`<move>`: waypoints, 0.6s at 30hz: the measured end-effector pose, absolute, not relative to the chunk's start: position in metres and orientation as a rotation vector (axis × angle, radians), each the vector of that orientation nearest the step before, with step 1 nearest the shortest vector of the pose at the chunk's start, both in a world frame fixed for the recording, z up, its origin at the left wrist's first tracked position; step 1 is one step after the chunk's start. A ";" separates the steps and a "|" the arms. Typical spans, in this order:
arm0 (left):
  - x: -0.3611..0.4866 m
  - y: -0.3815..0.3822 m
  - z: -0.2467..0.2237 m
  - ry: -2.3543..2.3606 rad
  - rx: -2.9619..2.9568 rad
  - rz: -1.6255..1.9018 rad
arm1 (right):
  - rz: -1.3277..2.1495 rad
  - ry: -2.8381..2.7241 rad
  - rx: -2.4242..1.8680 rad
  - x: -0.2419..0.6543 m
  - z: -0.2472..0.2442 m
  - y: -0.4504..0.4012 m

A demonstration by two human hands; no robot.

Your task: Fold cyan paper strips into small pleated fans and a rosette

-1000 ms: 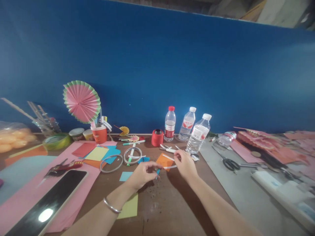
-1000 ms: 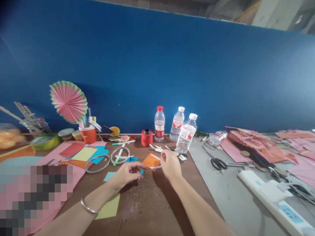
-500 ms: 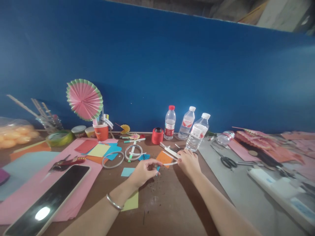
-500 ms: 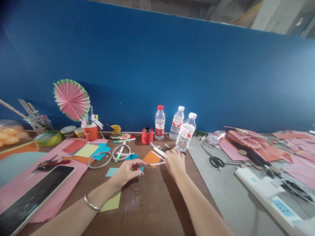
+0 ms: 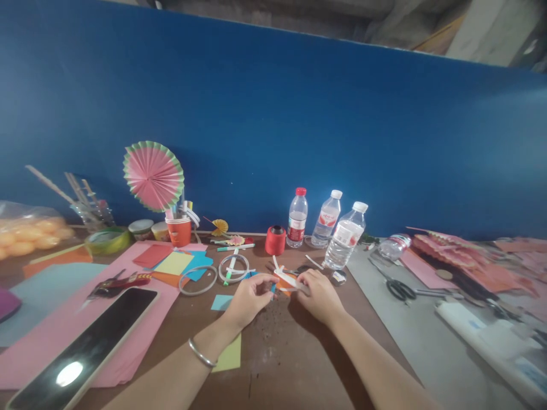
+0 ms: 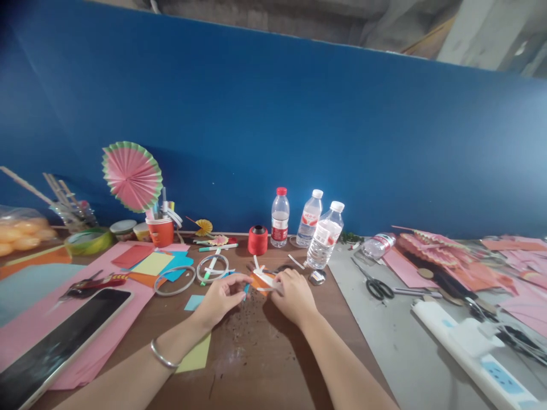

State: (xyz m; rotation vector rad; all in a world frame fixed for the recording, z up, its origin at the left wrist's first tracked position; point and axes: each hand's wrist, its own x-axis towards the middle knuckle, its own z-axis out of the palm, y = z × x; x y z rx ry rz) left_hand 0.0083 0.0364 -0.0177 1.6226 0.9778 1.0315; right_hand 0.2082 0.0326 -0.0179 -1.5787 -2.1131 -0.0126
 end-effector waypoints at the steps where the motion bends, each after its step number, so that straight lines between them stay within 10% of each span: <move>1: 0.008 0.037 -0.017 0.980 1.630 1.037 | 0.007 -2.141 -1.539 0.208 -0.018 0.033; 18: 0.011 0.029 -0.005 0.978 2.136 0.950 | 0.124 -2.032 -1.842 0.220 -0.027 0.054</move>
